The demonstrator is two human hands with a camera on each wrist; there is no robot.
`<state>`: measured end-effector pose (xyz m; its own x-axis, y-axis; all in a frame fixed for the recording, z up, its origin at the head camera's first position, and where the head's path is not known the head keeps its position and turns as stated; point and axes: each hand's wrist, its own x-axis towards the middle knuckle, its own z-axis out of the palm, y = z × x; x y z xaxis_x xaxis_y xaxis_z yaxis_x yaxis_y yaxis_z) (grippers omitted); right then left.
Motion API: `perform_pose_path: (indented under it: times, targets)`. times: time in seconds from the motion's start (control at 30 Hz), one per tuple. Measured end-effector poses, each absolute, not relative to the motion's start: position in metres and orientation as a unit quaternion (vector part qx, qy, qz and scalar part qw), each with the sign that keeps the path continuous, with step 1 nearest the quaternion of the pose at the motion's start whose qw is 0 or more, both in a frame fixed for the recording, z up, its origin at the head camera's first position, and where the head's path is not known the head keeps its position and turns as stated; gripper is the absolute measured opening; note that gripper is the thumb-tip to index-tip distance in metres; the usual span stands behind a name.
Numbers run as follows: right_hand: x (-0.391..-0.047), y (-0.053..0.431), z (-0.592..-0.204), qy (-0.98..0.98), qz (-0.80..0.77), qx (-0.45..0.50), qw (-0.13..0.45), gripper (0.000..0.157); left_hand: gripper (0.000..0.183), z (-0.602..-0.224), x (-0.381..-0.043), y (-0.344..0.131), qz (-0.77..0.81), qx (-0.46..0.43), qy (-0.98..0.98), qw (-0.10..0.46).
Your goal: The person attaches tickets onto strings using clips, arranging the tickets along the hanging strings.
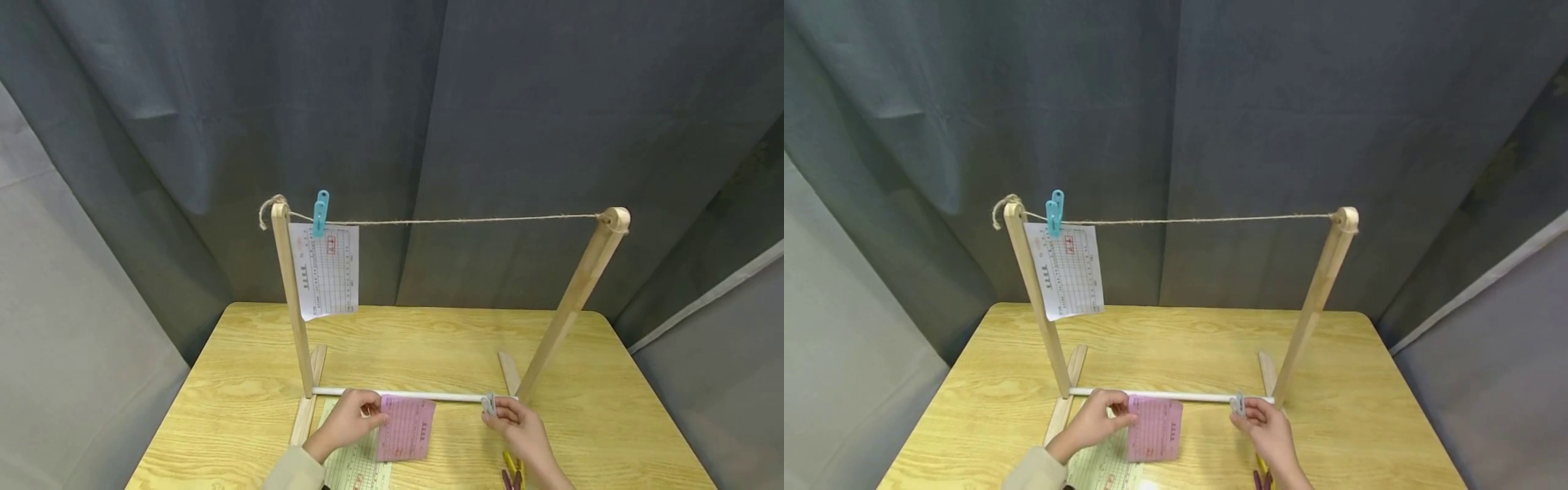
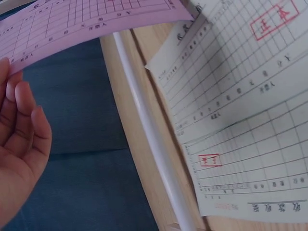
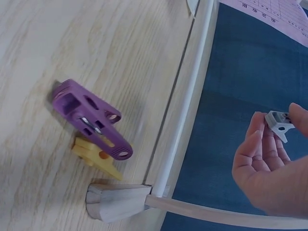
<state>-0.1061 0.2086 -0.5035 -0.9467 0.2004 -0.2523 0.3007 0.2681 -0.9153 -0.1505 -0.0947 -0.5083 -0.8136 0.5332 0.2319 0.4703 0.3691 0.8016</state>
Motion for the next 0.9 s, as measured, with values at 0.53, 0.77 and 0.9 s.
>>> perform_pose_path:
  times: [0.53,0.77,0.9]
  targets:
    - [-0.110,0.204,-0.487,0.785,-0.599,0.152,0.038,0.042,0.010,-0.486,-0.151,-0.095,0.477,0.314,0.821,0.012]
    - [-0.109,0.203,-0.481,0.793,-0.593,0.140,0.024,0.040,0.008,-0.478,-0.152,-0.096,0.481,0.313,0.819,0.011]
    - [-0.108,0.202,-0.478,0.785,-0.604,0.138,0.017,0.036,0.007,-0.476,-0.152,-0.096,0.480,0.316,0.818,0.000]
